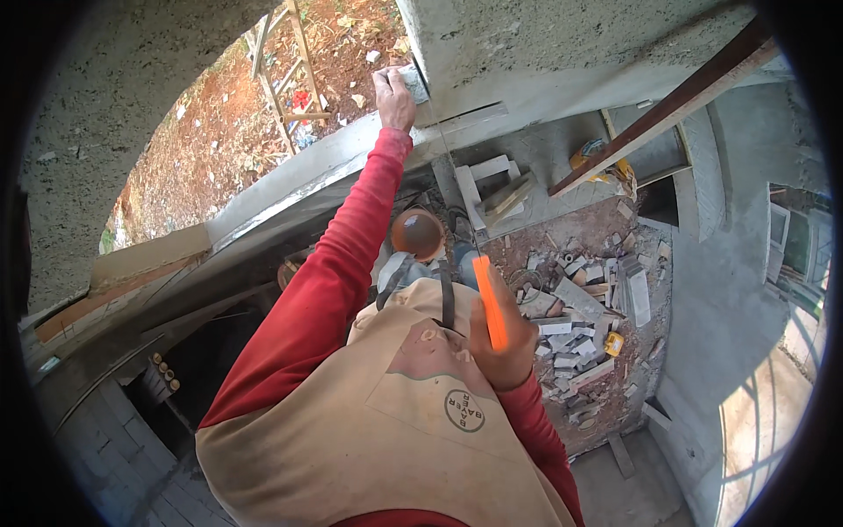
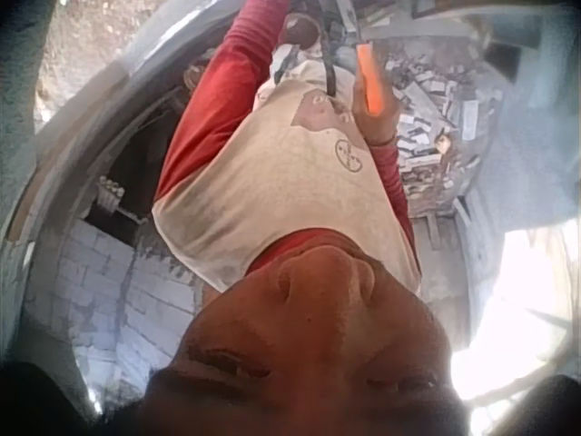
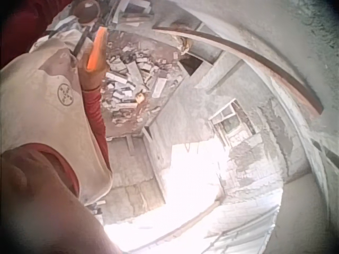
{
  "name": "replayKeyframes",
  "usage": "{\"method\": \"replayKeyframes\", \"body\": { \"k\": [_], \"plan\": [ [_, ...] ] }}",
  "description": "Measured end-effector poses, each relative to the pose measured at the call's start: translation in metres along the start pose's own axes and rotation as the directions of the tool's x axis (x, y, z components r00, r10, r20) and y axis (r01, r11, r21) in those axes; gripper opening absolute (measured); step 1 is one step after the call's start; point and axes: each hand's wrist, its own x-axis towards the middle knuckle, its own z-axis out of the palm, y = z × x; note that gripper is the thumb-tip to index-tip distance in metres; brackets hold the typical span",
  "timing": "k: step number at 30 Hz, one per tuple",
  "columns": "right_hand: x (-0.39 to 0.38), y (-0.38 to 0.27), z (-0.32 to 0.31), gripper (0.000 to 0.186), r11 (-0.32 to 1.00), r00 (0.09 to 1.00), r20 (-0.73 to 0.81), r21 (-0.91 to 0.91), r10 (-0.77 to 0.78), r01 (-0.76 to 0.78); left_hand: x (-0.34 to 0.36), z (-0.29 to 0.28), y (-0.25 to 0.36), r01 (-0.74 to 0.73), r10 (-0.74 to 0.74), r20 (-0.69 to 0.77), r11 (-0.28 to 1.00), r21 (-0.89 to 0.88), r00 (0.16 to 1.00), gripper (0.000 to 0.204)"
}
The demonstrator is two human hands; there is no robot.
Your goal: Using a hand saw to cut and shape concrete blocks in a wall frame.
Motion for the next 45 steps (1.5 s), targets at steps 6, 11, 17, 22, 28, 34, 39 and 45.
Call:
{"method": "replayKeyframes", "body": {
  "k": [6,11,17,22,28,34,39,45],
  "plan": [
    [0.099,0.016,0.053,0.04,0.995,0.993,-0.106,0.083,-0.055,0.064,0.0,0.001,-0.002,-0.022,0.021,0.069,1.0,0.012,0.997,0.028],
    [-0.011,-0.019,-0.025,0.04,0.999,0.999,0.045,0.01,0.031,-0.031,0.018,-0.008,-0.003,0.105,-0.106,0.056,0.994,0.013,0.993,0.024],
    [0.056,0.014,0.021,0.038,0.995,0.996,-0.024,0.052,-0.084,0.085,0.013,0.001,-0.004,-0.023,0.037,-0.085,0.988,0.151,0.996,0.031],
    [0.11,0.018,0.055,0.035,0.995,0.993,-0.108,0.082,-0.045,0.054,0.005,0.002,0.008,0.014,-0.014,0.004,0.986,0.168,1.0,0.025],
    [-0.021,-0.014,-0.025,0.039,0.987,0.982,0.098,-0.017,0.162,-0.161,0.009,0.003,0.012,0.016,-0.01,-0.033,0.982,0.191,0.999,0.024],
    [0.118,0.036,0.066,0.041,0.991,0.987,-0.154,0.116,-0.046,0.065,0.006,0.008,0.019,0.008,-0.009,0.007,0.983,0.182,1.0,0.025],
    [0.023,0.008,0.015,0.041,0.997,1.0,-0.017,0.076,-0.021,0.022,0.013,-0.008,0.011,0.019,-0.013,-0.03,0.979,0.205,0.999,0.026],
    [0.022,0.001,0.016,0.037,0.989,0.996,0.001,0.119,0.085,-0.084,0.011,-0.006,0.005,-0.004,0.019,-0.068,0.977,0.213,0.998,0.027]
  ]
}}
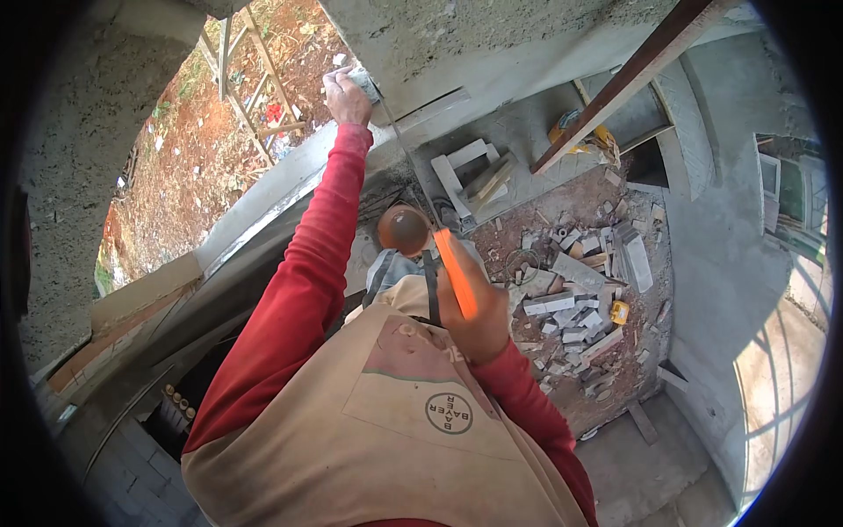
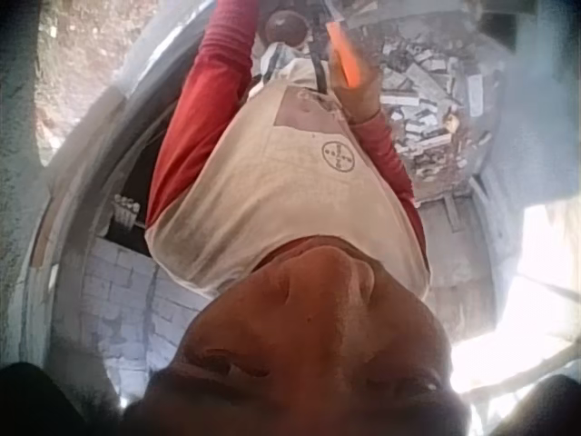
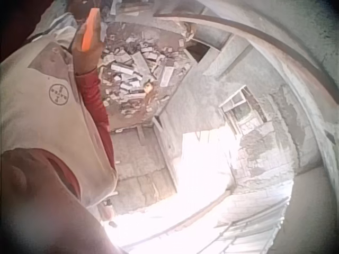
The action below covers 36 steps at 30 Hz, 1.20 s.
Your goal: Using a hand saw to cut and shape concrete blocks in a wall frame.
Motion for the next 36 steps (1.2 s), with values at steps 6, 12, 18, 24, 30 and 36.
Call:
{"method": "replayKeyframes", "body": {
  "k": [6,12,18,24,30,36],
  "plan": [
    [0.077,0.024,0.046,0.043,0.997,0.996,-0.061,-0.029,-0.072,0.07,-0.007,-0.003,0.006,0.029,-0.03,0.089,1.0,0.01,0.996,0.028],
    [-0.05,-0.01,-0.032,0.046,0.991,0.996,0.058,-0.117,0.067,-0.06,-0.002,-0.001,0.014,-0.026,0.026,0.031,1.0,0.0,0.999,0.028],
    [0.102,0.043,0.064,0.04,0.98,0.958,-0.207,-0.035,-0.197,0.194,-0.007,0.004,0.024,0.018,-0.018,0.065,1.0,0.01,0.998,0.028],
    [-0.032,0.009,-0.018,0.04,0.992,0.996,0.006,-0.087,-0.093,0.093,0.0,-0.004,0.005,0.025,-0.026,0.025,0.999,0.04,0.999,0.032],
    [0.051,0.042,0.036,0.041,0.997,0.996,-0.05,-0.002,-0.074,0.074,-0.002,0.008,0.015,0.042,-0.043,0.039,0.998,0.04,0.998,0.026],
    [0.046,0.023,0.033,0.041,0.998,0.998,-0.026,-0.021,-0.06,0.06,0.004,-0.002,-0.01,0.057,-0.057,0.04,0.998,0.001,0.998,0.026]
  ]
}}
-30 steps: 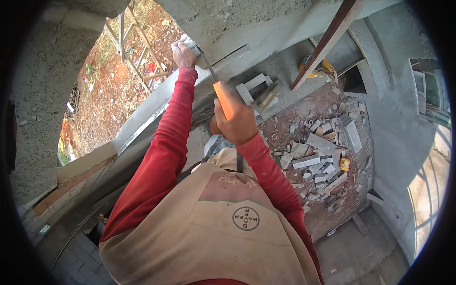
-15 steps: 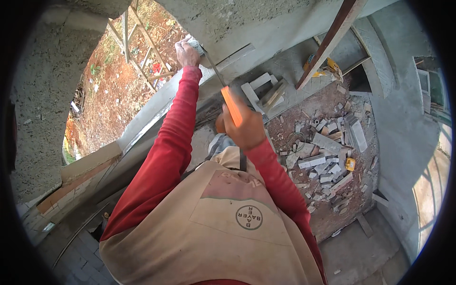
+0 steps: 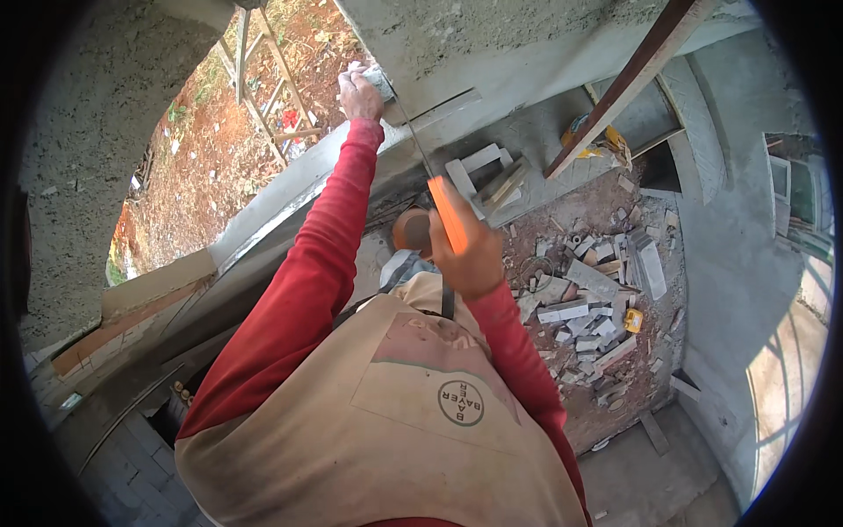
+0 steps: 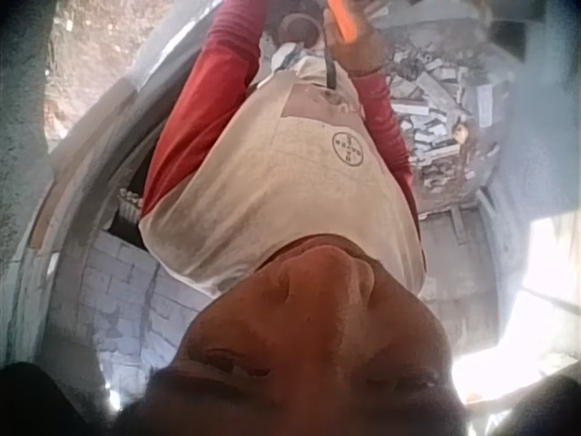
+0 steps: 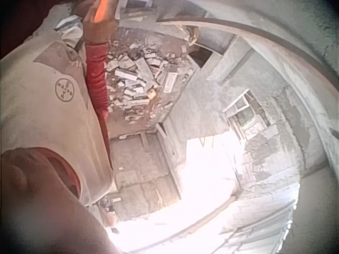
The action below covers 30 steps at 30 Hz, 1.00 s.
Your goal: Using a hand saw to cut and shape concrete blocks in a wall frame.
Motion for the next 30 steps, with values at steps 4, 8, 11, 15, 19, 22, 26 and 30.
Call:
{"method": "replayKeyframes", "body": {
  "k": [4,8,11,15,19,22,26,30],
  "plan": [
    [-0.086,-0.033,-0.06,0.038,0.994,0.998,0.036,-0.094,0.055,-0.052,-0.004,0.005,0.018,0.014,-0.015,0.029,1.0,0.02,0.999,0.026],
    [-0.011,0.014,-0.004,0.041,0.999,0.998,-0.056,0.02,-0.027,0.029,-0.01,0.009,0.021,-0.002,0.002,0.022,0.999,0.035,1.0,0.026],
    [0.059,0.028,0.035,0.039,0.996,0.987,-0.143,0.04,-0.079,0.085,-0.01,0.009,0.025,-0.032,0.03,0.07,0.999,0.021,0.997,0.026],
    [0.003,-0.01,-0.006,0.041,1.0,1.0,0.004,-0.01,0.003,-0.003,0.003,-0.001,-0.003,-0.013,0.014,0.045,0.999,-0.031,0.999,0.028],
    [-0.077,-0.033,-0.067,0.042,0.997,0.996,0.044,-0.032,0.076,-0.075,-0.009,0.003,0.024,-0.017,0.017,0.023,1.0,0.004,1.0,0.028],
    [-0.025,-0.002,-0.022,0.038,0.998,0.998,-0.064,0.059,-0.01,0.014,-0.008,0.007,0.028,-0.012,0.012,0.025,1.0,0.019,1.0,0.028],
    [0.066,0.023,0.039,0.034,0.999,0.988,-0.145,0.009,-0.049,0.051,-0.009,0.008,0.023,-0.037,0.036,0.041,0.999,0.035,0.999,0.031],
    [-0.008,0.0,-0.01,0.038,0.999,0.999,-0.026,-0.014,-0.034,0.034,-0.004,-0.005,0.01,-0.03,0.029,0.015,0.999,0.02,0.999,0.026]
  ]
}}
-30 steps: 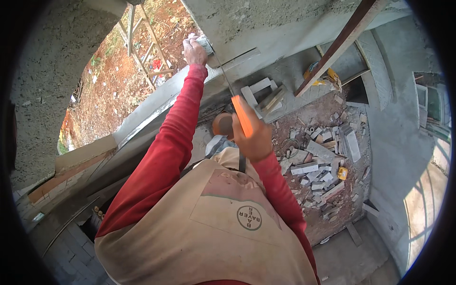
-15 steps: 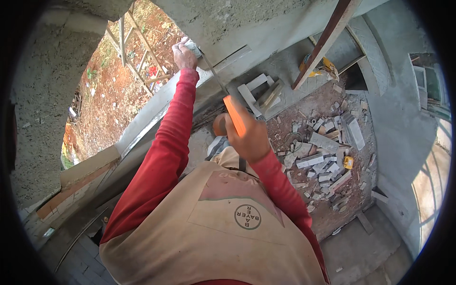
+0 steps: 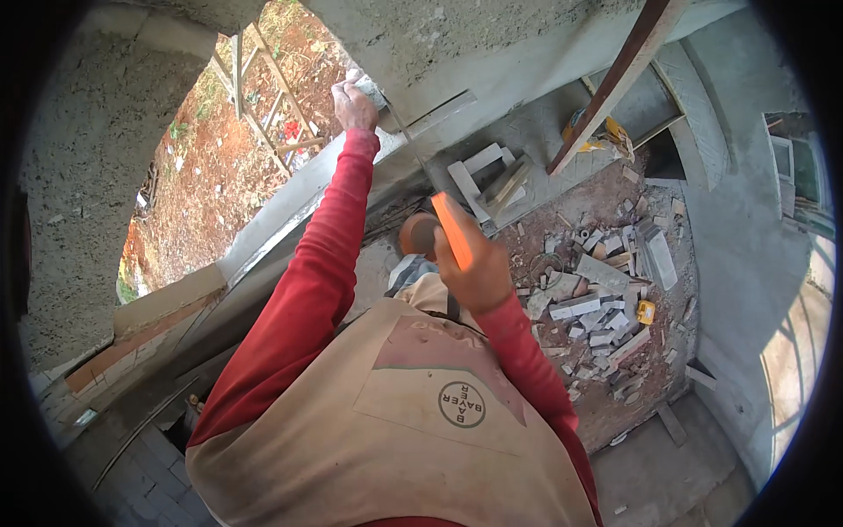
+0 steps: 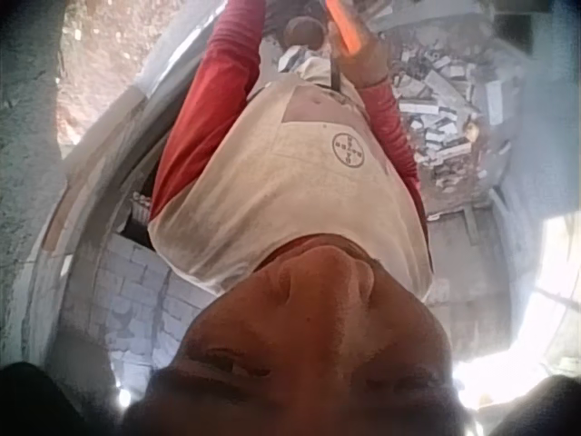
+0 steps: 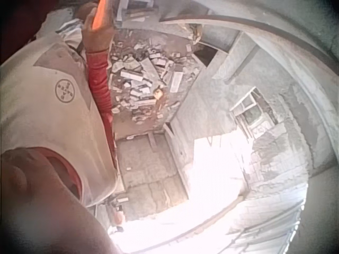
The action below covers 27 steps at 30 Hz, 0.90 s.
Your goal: Using a hand saw to cut and shape concrete blocks in a wall frame.
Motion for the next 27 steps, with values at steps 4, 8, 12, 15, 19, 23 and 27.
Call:
{"method": "replayKeyframes", "body": {
  "k": [4,8,12,15,19,23,27],
  "plan": [
    [-0.07,-0.029,-0.056,0.042,0.99,0.99,0.084,-0.09,0.115,-0.108,-0.004,0.008,0.017,0.024,-0.024,-0.006,1.0,0.003,1.0,0.026],
    [0.028,0.021,0.018,0.039,0.998,1.0,-0.022,0.07,0.005,-0.004,-0.008,0.009,0.022,0.034,-0.034,0.015,0.999,-0.025,0.999,0.027],
    [0.069,0.024,0.045,0.037,1.0,0.998,-0.07,0.014,0.006,-0.006,-0.006,0.011,0.018,0.047,-0.048,0.057,0.999,0.003,0.997,0.026],
    [0.002,-0.008,-0.001,0.037,1.0,1.0,0.028,-0.005,0.012,-0.012,0.005,0.003,-0.014,-0.003,0.003,-0.016,1.0,-0.004,1.0,0.026],
    [-0.063,-0.028,-0.05,0.041,0.99,0.99,0.077,-0.089,0.116,-0.109,-0.003,0.01,0.014,0.043,-0.043,0.024,0.999,0.002,0.999,0.026],
    [0.045,0.024,0.035,0.038,0.998,0.998,-0.056,0.063,0.002,0.002,-0.006,0.011,0.016,-0.002,0.001,0.019,1.0,0.022,1.0,0.025],
    [0.075,0.028,0.054,0.039,0.999,0.997,-0.071,-0.053,-0.003,-0.001,-0.008,0.007,0.02,0.044,-0.044,0.016,0.999,0.008,0.999,0.029]
  ]
}}
